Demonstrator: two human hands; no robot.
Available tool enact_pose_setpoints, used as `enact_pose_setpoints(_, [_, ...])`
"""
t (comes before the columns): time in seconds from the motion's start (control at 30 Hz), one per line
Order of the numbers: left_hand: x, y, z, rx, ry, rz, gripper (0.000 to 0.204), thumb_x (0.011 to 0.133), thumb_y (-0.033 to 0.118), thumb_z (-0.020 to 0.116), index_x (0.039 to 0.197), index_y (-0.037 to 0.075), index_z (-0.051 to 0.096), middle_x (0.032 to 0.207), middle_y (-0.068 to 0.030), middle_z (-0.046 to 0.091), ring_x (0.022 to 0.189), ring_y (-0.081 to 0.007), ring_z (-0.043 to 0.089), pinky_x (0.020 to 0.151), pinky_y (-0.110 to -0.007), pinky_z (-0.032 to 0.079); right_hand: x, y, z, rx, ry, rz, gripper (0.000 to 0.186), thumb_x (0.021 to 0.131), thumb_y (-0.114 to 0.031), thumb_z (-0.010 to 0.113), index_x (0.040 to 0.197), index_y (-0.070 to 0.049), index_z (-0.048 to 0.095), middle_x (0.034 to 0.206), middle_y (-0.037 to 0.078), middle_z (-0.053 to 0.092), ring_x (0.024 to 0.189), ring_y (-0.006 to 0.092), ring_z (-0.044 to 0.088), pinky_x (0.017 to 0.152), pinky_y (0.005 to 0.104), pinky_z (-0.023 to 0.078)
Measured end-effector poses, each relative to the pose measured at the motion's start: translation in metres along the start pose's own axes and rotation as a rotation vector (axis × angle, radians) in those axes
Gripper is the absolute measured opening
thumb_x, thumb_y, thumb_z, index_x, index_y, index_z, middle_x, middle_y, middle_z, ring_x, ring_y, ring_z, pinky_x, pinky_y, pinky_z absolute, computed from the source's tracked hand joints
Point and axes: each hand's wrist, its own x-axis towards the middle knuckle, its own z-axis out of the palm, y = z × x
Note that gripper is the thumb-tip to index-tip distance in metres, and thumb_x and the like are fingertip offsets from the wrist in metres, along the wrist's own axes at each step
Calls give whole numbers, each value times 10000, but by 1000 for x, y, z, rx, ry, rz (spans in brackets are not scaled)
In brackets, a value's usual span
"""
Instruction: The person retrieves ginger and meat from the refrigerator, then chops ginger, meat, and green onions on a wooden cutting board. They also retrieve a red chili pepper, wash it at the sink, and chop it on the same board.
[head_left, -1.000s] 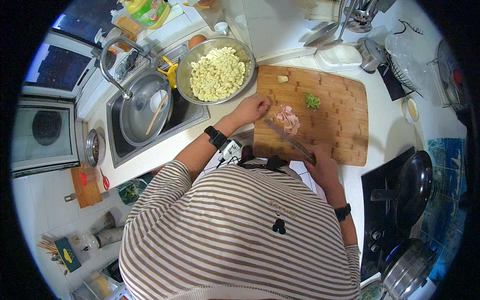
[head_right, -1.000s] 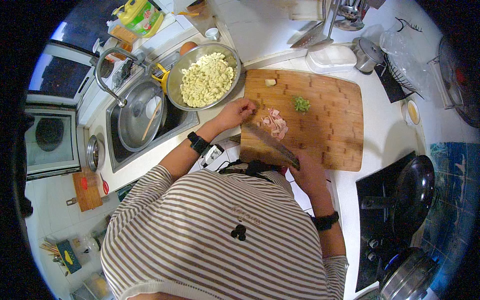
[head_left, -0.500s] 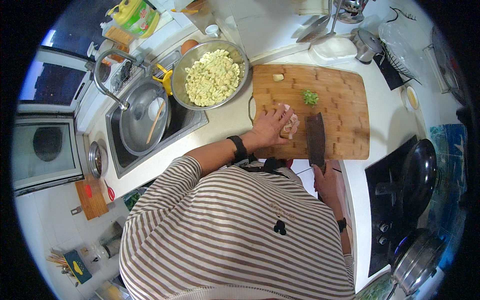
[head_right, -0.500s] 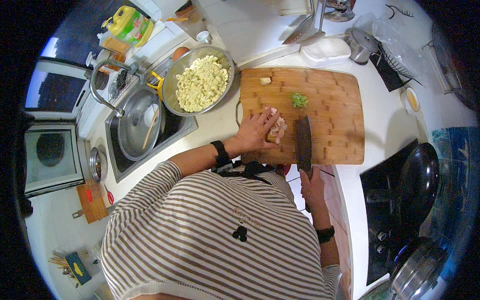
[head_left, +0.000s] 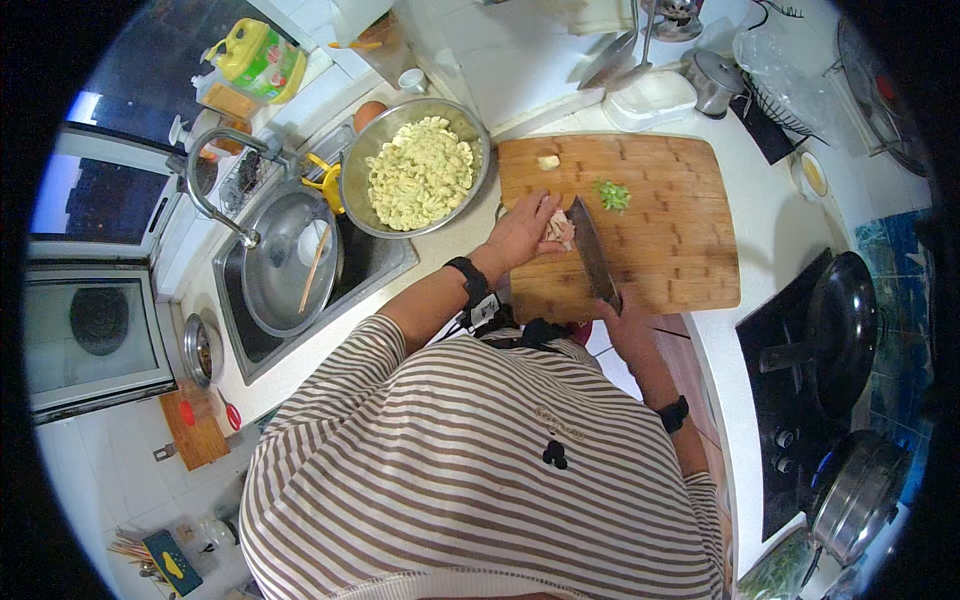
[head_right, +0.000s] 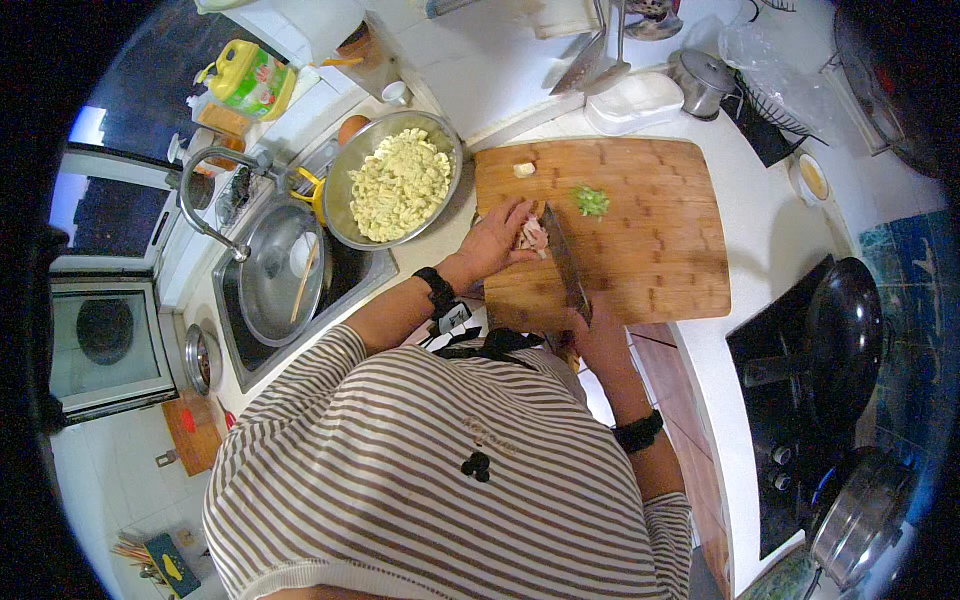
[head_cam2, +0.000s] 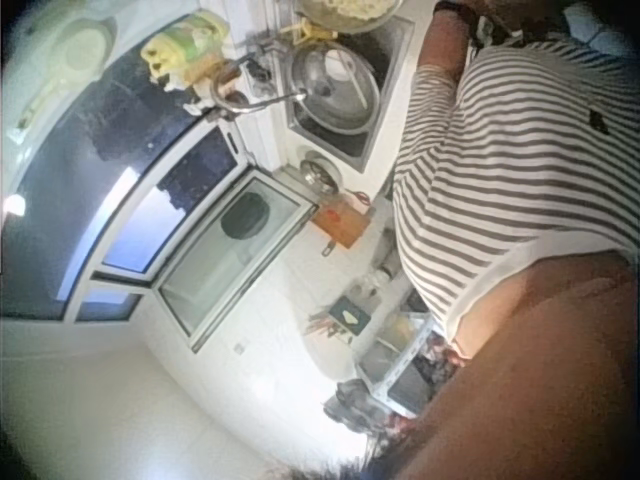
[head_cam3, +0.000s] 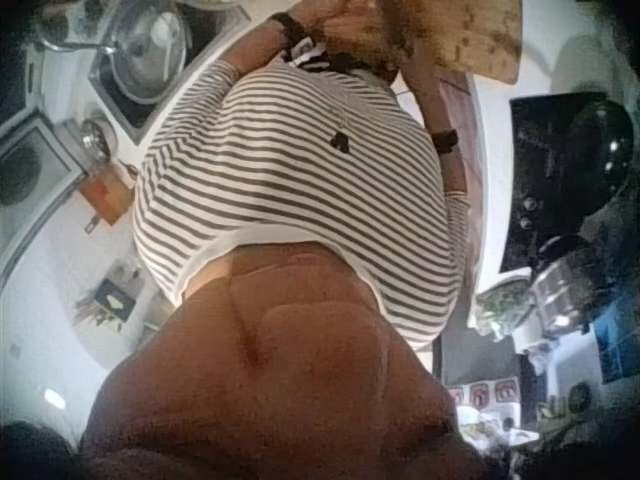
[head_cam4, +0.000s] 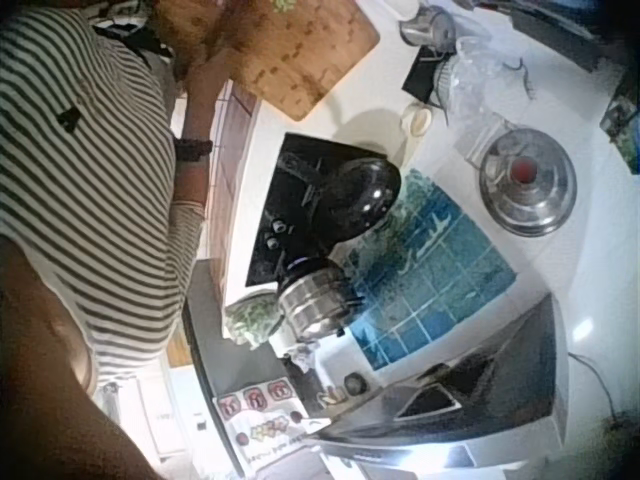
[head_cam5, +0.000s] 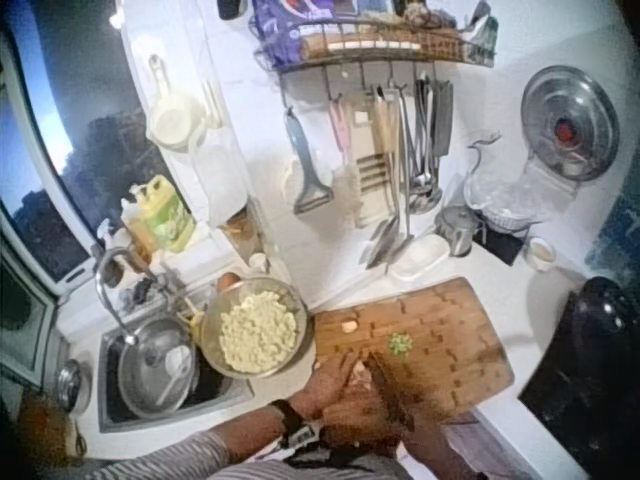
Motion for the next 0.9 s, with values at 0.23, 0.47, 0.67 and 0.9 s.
enact_pose_setpoints(0.23, [-33,5,-8,-173,-10,-257,870,680,213,811,1375,38,318,1239,-252,419,1131,-423,474,969,-418,430,7,-9,-9,-214,19,238,383,886,-306,599,1080,4,488,916,288,632,870,471,607,756,518,481])
enact_pose_setpoints(0.47, [-20,-8,13,-273,65,-257,727,732,71,725,1349,48,341,1191,-250,460,1073,-438,500,920,-437,447,14,-23,23,-264,34,53,323,855,-272,614,990,-10,483,843,275,629,809,469,609,711,532,474])
enact_pose_setpoints(0.67, [-10,-10,0,-187,112,-94,537,774,70,652,1268,54,445,1185,-196,511,1124,-397,482,946,-428,424,16,-27,21,-260,84,114,336,856,-281,620,1030,-18,505,838,268,643,813,447,625,699,524,485])
enact_pose_setpoints(0.9, [-6,-8,-4,193,127,373,347,842,137,568,1178,52,540,1284,-109,509,1253,-330,424,1015,-446,363,7,-39,25,-84,131,189,315,856,-254,639,994,2,516,749,212,620,652,351,602,588,434,472])
